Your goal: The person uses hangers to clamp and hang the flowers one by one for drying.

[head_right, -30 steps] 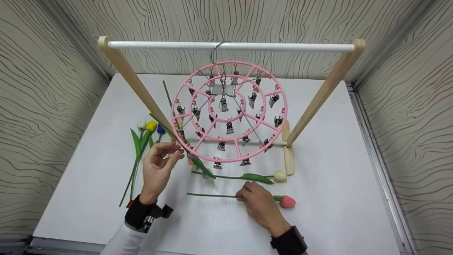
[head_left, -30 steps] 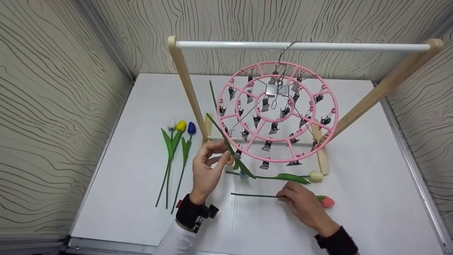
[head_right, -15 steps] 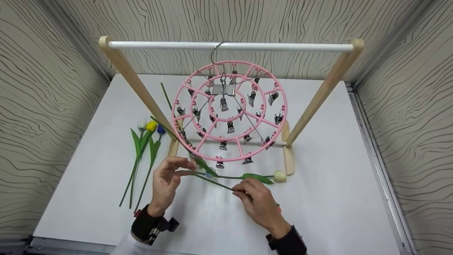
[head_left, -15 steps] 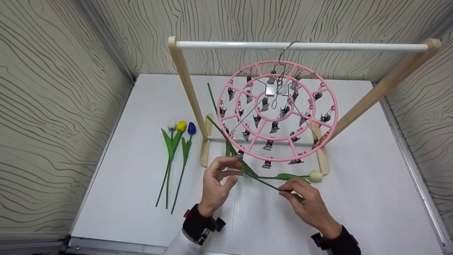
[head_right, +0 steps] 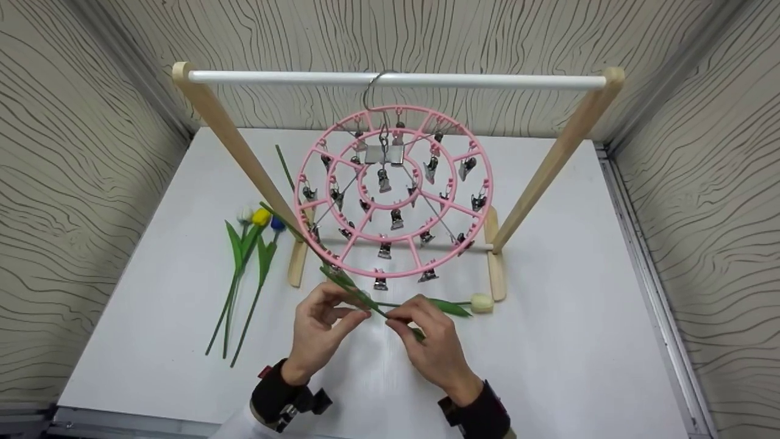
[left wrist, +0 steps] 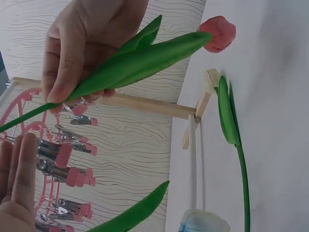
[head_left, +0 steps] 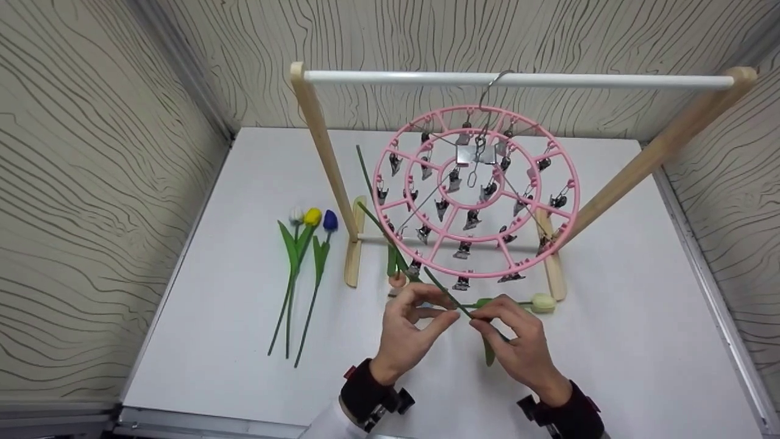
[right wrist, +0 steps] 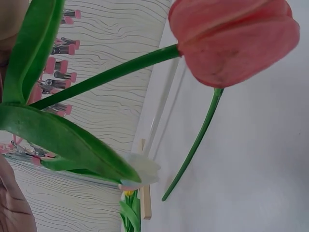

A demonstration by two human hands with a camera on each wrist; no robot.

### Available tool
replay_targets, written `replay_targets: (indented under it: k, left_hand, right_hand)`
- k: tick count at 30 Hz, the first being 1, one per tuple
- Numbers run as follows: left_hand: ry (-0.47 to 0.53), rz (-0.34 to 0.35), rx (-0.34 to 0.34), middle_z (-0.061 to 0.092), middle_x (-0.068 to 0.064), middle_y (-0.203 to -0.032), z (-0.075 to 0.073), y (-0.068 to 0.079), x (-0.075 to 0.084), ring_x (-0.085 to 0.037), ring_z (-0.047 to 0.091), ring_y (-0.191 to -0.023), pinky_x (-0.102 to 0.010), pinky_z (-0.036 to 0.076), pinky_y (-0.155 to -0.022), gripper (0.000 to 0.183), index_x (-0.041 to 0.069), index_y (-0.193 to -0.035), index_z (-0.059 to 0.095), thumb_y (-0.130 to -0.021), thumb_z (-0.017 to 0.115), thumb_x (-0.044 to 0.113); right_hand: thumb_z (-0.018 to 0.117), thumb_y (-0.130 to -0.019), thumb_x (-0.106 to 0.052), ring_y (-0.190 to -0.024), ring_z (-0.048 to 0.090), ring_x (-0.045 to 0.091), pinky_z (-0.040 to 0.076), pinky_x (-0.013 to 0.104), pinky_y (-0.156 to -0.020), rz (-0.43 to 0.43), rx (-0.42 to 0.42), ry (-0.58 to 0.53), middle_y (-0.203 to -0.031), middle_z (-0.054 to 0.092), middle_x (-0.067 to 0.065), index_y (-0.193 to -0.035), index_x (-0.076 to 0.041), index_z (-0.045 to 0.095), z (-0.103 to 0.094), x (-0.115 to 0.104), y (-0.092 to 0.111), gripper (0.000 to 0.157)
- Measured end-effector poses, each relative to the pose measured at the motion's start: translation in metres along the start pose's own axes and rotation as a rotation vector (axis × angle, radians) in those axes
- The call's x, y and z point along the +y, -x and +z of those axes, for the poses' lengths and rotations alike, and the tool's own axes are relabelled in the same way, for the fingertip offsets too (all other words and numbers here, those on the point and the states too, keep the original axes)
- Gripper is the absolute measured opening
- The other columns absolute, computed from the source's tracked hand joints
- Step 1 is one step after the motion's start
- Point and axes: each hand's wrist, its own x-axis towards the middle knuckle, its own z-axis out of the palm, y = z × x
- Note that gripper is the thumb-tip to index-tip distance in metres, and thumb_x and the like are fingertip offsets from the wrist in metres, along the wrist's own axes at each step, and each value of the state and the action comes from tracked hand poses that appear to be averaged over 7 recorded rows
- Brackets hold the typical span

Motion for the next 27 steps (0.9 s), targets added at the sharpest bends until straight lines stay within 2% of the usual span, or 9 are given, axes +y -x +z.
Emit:
replay_targets:
  k: [11,17,23,27]
  left_hand:
    - [0.026,0.036,0.065,0.068,-0.034,-0.104,0.011,-0.005,-0.001,0.0,0.074,-0.103,-0.033,0.071,-0.082,0.021,-0.012,-0.11,0.064,-0.094,0.077,-0.008]
    - [0.057,0.022,0.065,0.067,-0.036,-0.1,0.012,-0.007,0.002,0.001,0.074,-0.097,-0.033,0.071,-0.083,0.016,-0.015,-0.106,0.063,-0.095,0.074,-0.009]
    - [0.059,0.05,0.054,0.066,-0.037,-0.098,0.009,-0.009,0.006,0.001,0.074,-0.095,-0.033,0.071,-0.083,0.017,-0.015,-0.105,0.062,-0.093,0.074,-0.013]
    - [0.07,0.05,0.046,0.064,-0.038,-0.099,0.005,-0.011,0.008,0.002,0.073,-0.096,-0.031,0.07,-0.085,0.017,-0.016,-0.105,0.062,-0.093,0.074,-0.014]
  right_hand:
    - [0.081,-0.079,0.023,-0.081,0.066,0.007,0.054,0.015,-0.07,0.044,0.029,-0.027,-0.09,0.072,0.002,-0.1,-0.006,0.079,0.007,-0.006,-0.002,0.035]
    - [0.084,-0.086,0.012,-0.085,0.068,0.006,0.056,0.013,-0.074,0.058,0.022,-0.042,-0.091,0.073,0.006,-0.102,-0.008,0.081,0.005,-0.006,-0.002,0.026]
    - [0.085,-0.083,0.013,-0.092,0.071,0.008,0.057,0.01,-0.086,-0.004,0.069,-0.069,-0.092,0.074,0.015,-0.102,-0.001,0.08,-0.009,0.001,-0.001,0.024]
    - [0.085,-0.084,0.013,-0.092,0.07,0.004,0.057,0.008,-0.085,-0.003,0.102,-0.072,-0.088,0.073,0.015,-0.098,0.001,0.078,-0.03,0.008,-0.005,0.019]
